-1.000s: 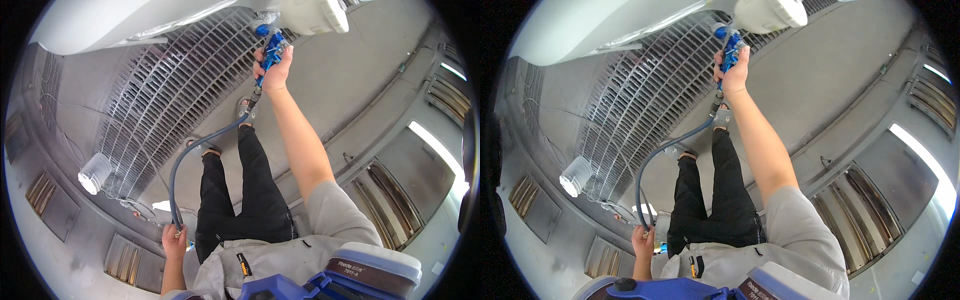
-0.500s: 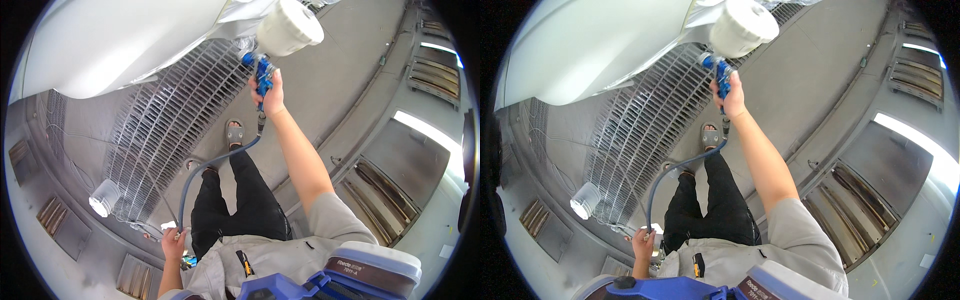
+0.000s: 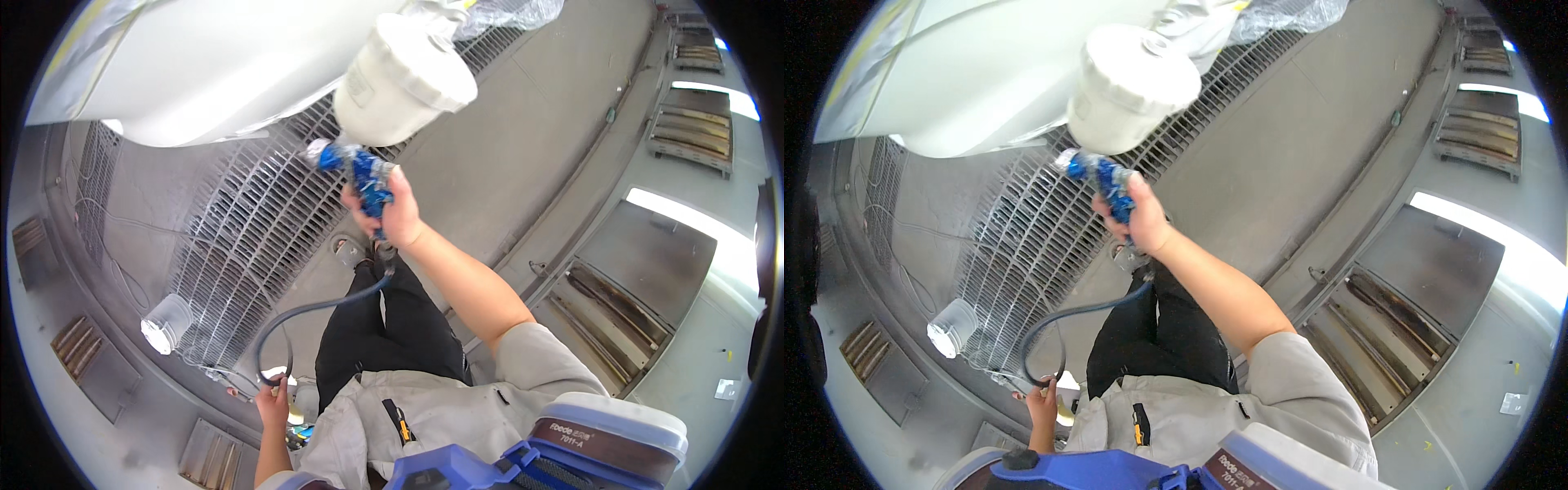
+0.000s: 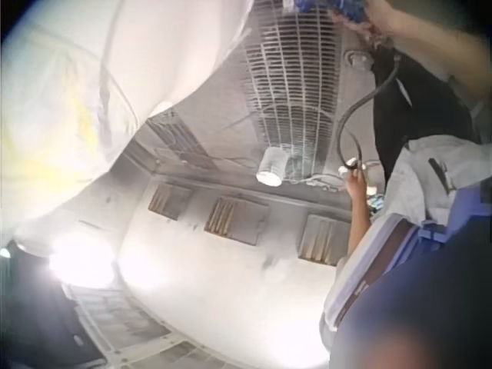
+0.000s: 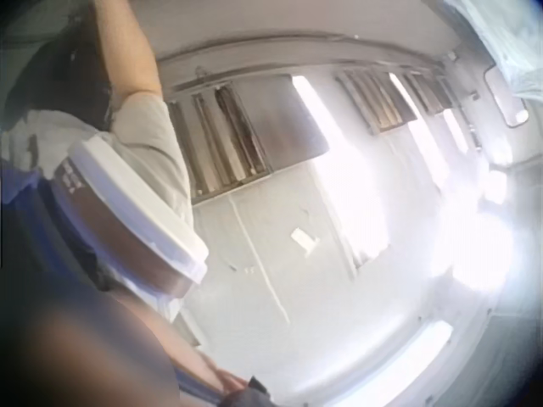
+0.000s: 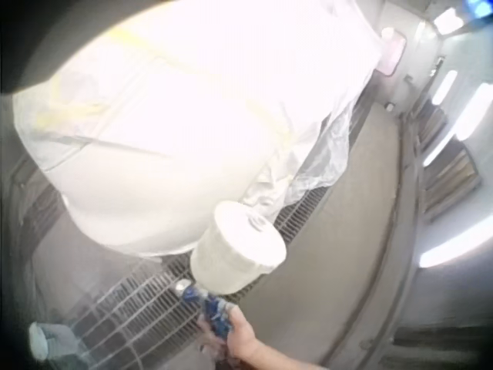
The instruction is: The person uses a spray gun to apply white paint to a car's hood and front bumper in a paint booth. The car is masked with plastic sheeting and tape. The person moves around the vehicle to cover different areas with even strokes.
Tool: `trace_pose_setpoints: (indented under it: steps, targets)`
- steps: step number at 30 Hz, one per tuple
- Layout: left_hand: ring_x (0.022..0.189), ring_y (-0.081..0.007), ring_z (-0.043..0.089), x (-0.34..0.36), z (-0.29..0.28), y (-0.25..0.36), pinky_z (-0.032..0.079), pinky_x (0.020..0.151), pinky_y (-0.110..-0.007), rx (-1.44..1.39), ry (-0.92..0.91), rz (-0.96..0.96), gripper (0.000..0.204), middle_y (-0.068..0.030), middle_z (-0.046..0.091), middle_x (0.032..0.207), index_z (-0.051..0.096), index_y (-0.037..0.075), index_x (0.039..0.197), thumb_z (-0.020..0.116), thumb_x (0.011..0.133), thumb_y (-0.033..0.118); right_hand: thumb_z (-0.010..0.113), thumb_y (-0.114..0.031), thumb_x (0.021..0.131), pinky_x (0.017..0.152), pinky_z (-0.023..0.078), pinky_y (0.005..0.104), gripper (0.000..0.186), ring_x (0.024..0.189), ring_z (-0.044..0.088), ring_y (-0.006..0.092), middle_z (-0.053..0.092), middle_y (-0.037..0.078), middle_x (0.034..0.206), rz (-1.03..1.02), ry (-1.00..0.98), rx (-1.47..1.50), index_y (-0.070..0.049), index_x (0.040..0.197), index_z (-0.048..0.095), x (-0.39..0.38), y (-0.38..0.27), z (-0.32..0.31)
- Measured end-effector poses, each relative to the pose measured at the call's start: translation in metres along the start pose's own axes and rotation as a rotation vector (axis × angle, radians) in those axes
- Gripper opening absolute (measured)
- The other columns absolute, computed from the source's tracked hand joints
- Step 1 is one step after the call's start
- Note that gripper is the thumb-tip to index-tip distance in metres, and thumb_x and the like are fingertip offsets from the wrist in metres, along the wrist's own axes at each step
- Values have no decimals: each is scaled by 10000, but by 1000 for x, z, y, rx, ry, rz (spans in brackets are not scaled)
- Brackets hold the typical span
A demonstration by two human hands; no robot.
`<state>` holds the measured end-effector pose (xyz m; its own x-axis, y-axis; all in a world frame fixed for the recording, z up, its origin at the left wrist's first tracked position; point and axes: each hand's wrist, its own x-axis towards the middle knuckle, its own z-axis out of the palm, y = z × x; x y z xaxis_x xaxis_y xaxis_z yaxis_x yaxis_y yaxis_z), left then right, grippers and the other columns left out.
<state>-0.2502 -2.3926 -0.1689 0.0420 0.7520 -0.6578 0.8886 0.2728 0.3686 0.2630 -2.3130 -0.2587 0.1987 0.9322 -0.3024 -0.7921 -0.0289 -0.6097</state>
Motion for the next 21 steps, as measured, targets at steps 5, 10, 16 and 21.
trace_pose_setpoints:
  steps: [5, 10, 16, 21]
  targets:
    - [833, -314, 740, -3, 0, 11, 556, 750, -377, 121, 0, 119, 187, -144, 754, 884, 786, 68, 985, 806, 891, 229, 350, -769, 974, 393, 360, 290, 766, 436, 431, 120, 586, 41, 783, -238, 399, -215, -38, 1008, 579, 1, -52, -14]
    - [783, -285, 733, -5, 9, 0, 547, 727, -375, -5, 51, 164, 209, -154, 749, 841, 778, 28, 983, 789, 915, 225, 273, -743, 1023, 428, 360, 340, 731, 441, 410, 142, 556, 31, 755, -373, 843, -336, -74, 914, 549, 0, -84, 26]
    - [812, -174, 707, 21, -13, -8, 542, 750, -333, -182, 163, 83, 245, -140, 771, 872, 747, -48, 1044, 750, 963, 183, 260, -812, 976, 430, 359, 321, 803, 444, 409, 131, 532, 18, 685, 0, 346, -160, -79, 861, 568, -24, -52, 105]
    - [776, -291, 717, 21, -33, -2, 541, 722, -371, -162, 225, 299, 198, -161, 739, 853, 757, 17, 992, 773, 938, 208, 281, -742, 1006, 413, 368, 298, 762, 428, 409, 120, 563, 32, 726, -95, 264, -404, -46, 923, 578, -41, -75, 115]
